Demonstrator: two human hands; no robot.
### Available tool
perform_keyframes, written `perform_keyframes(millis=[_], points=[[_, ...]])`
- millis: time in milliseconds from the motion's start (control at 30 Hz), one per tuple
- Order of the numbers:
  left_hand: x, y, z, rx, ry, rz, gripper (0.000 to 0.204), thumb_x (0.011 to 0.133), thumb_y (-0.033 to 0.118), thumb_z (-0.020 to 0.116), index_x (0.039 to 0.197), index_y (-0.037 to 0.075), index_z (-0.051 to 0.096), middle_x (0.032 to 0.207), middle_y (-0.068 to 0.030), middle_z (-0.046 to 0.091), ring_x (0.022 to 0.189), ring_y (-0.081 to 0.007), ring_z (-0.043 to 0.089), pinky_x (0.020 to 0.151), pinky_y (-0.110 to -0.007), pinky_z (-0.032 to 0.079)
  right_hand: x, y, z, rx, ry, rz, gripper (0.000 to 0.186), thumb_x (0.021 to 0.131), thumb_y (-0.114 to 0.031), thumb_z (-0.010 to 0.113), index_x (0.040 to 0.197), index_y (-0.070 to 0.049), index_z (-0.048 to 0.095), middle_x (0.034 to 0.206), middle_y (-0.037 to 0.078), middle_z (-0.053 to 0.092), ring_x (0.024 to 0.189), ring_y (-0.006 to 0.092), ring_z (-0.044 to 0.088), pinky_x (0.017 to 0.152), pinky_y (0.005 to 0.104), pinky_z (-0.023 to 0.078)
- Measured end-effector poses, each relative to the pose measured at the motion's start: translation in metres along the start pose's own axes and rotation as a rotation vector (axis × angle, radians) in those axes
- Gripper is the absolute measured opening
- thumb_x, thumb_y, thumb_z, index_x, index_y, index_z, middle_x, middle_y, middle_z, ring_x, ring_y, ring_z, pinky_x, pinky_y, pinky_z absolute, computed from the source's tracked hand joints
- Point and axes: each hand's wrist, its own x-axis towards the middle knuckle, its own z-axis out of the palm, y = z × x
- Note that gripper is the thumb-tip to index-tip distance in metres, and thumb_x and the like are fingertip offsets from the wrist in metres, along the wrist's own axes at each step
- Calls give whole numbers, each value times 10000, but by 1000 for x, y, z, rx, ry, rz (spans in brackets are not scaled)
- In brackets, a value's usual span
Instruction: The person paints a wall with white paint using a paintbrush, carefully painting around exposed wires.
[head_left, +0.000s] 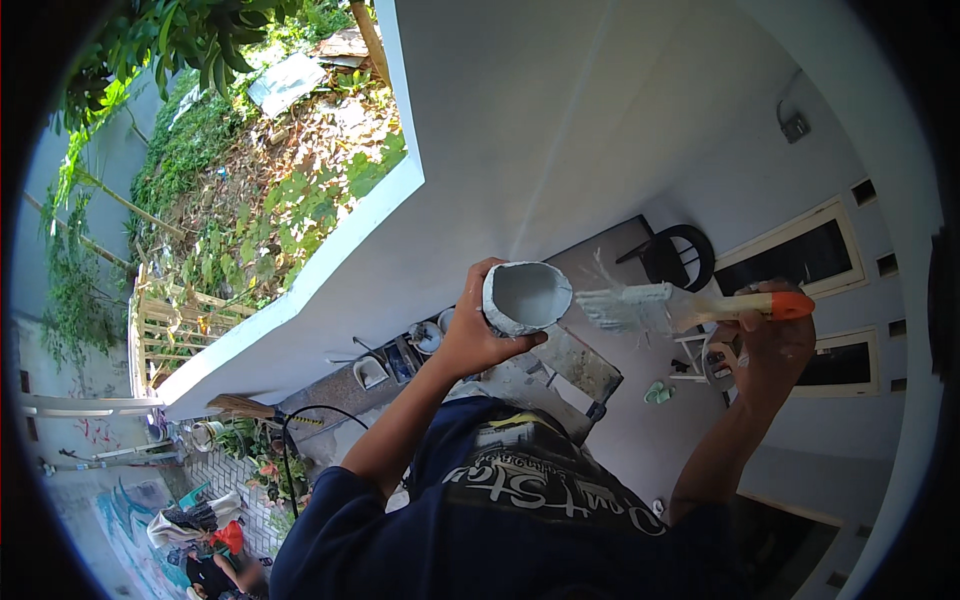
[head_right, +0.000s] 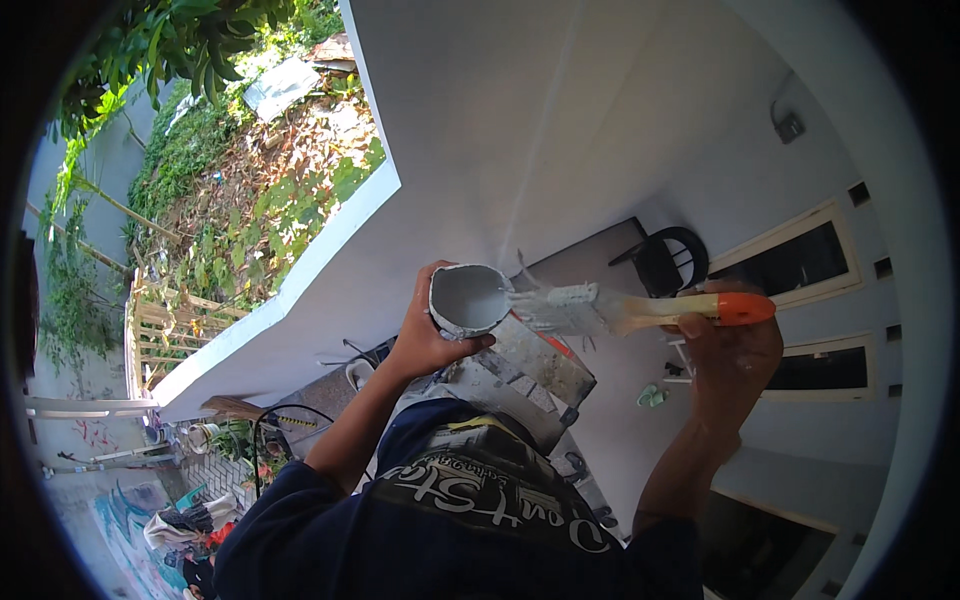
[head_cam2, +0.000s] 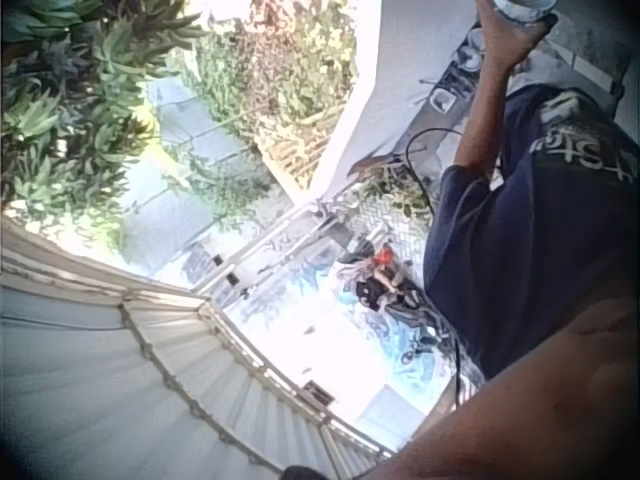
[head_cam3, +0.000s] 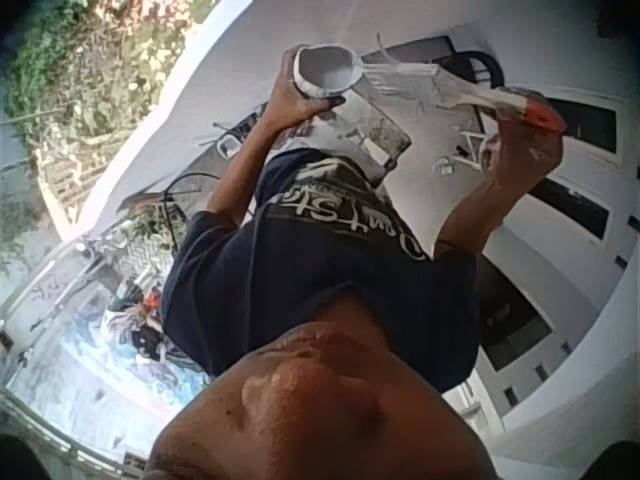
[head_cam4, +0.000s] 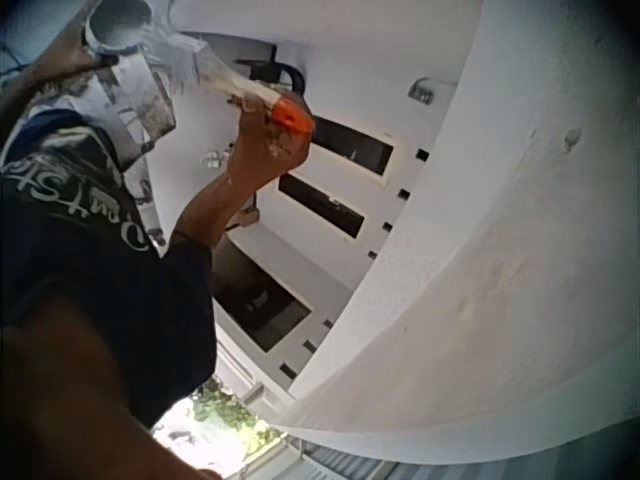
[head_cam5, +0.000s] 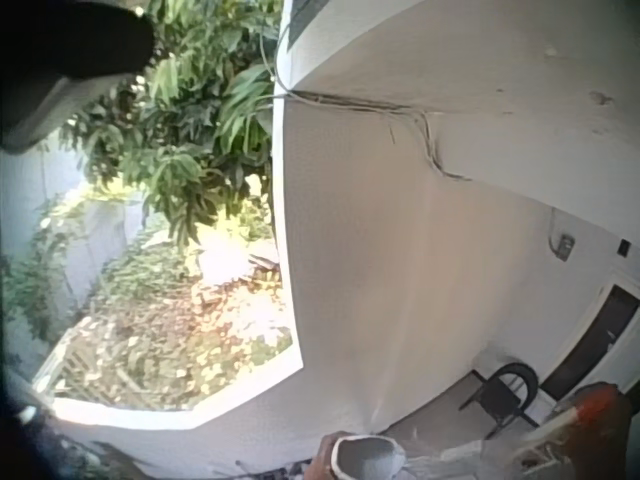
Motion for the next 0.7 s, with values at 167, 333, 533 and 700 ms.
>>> perform_keyframes(millis=[167, 333, 533, 700], points=[[5, 18, 3, -39, -31, -42, 897, 641, 243, 955, 1368, 24, 477, 1308, -118, 511, 1246, -267, 560, 1068, -385, 447, 5, -27, 33, -38, -106, -243, 384, 828, -70, 868, 1137, 0, 650, 1007, 139, 716, 898, 229, 737, 787, 350, 640], [10, 23, 6, 3, -74, 47, 950, 655, 266, 956, 1397, 14, 420, 1261, -142, 583, 1200, -257, 611, 1051, -375, 477, 24, -48, 58, -234, -407, -348, 307, 844, -95, 855, 1086, -30, 676, 1032, 129, 723, 897, 229, 744, 779, 337, 609], [10, 25, 10, -157, -95, 6, 958, 639, 247, 964, 1389, 17, 415, 1247, -138, 590, 1190, -251, 617, 1049, -375, 479, 33, -42, 86, -323, -622, -320, 266, 876, -83, 812, 1094, -28, 670, 974, 131, 745, 877, 212, 755, 763, 321, 598], [15, 34, 8, -37, -109, 74, 960, 633, 246, 968, 1384, 16, 417, 1256, -137, 579, 1200, -254, 611, 1052, -376, 476, 34, -30, 93, -329, -682, -340, 250, 954, -123, 745, 1140, -13, 619, 992, 131, 724, 880, 253, 773, 754, 332, 624]])
